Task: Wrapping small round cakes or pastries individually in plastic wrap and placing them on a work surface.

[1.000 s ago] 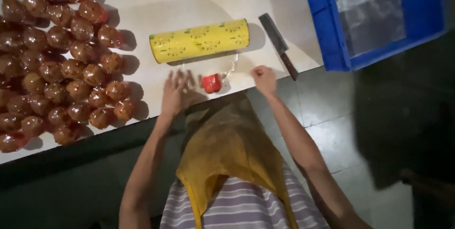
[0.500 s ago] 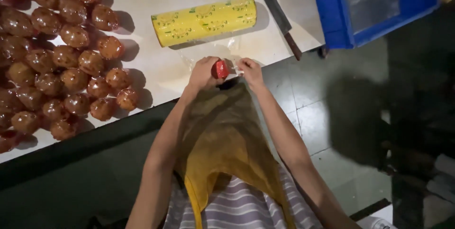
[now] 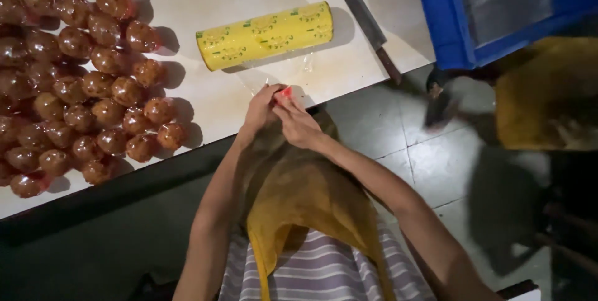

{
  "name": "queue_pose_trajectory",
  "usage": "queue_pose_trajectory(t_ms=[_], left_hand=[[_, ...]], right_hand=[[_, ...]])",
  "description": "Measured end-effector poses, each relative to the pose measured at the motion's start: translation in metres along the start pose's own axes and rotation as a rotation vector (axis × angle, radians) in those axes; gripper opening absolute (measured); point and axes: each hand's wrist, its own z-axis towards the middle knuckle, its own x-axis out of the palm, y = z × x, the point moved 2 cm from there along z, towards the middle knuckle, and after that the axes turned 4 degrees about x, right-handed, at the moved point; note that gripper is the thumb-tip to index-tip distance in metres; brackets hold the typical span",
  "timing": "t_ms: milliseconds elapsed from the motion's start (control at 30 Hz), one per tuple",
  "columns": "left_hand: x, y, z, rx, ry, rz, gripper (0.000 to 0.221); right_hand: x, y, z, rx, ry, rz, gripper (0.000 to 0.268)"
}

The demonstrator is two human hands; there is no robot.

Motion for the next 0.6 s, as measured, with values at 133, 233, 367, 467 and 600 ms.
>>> queue_pose_trajectory(t_ms=[133,233,367,467,600], left_hand=[[-0.027,-0.025,0.018,-0.306,0.104,-0.354,0.042],[-0.047,-0.040,0.040,-0.398,0.151,-0.238,0.085],[-0.053,0.013,0.030,-0.536,-0.052,-0.127,0.040],[-0.056,0.036,0.029,-0.635,-0.063,0.084,0.029],[-0.072,0.025,0.053,-0.518,0.042,0.360,0.031]], right_hand=[[-0.012,-0.016,0.010,-0.138,-0.031,0.104,0.045],[0.002,-0.063,0.019,0.318,-0.036,0.635,0.036],[0.040,-0.085,0.026,0.665,0.047,0.764,0.065],[0.018,-0.046,0.043,0.543,0.164,0.639,0.054],[0.014,-0.006,0.063,0.133,-0.204,0.249,0.051]])
